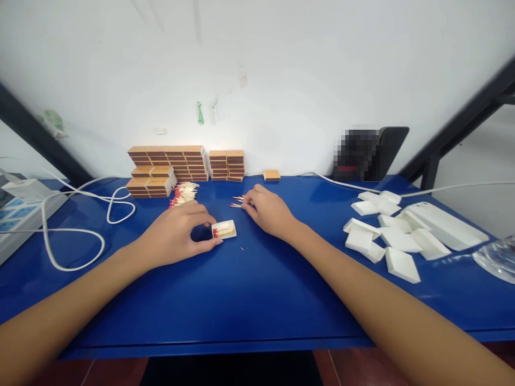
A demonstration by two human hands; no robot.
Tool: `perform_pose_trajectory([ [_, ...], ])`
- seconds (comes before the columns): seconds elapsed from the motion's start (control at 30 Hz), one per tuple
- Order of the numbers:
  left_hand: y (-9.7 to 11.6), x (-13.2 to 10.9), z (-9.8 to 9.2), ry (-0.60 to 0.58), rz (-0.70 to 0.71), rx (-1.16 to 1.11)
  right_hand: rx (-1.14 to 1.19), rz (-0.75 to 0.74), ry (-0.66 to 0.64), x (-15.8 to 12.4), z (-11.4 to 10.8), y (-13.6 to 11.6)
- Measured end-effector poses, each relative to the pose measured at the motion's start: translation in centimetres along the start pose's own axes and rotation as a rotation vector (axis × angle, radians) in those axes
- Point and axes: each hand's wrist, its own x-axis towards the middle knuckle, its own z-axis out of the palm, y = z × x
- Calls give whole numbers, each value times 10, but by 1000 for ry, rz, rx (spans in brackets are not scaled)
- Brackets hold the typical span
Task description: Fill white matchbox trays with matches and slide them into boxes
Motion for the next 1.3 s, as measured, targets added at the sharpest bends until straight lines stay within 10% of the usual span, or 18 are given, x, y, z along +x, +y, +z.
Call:
perform_pose_trajectory([
  [1.3,-2,0,0,-1,-15,-14,202,-162,-160,-21,-24,-43],
])
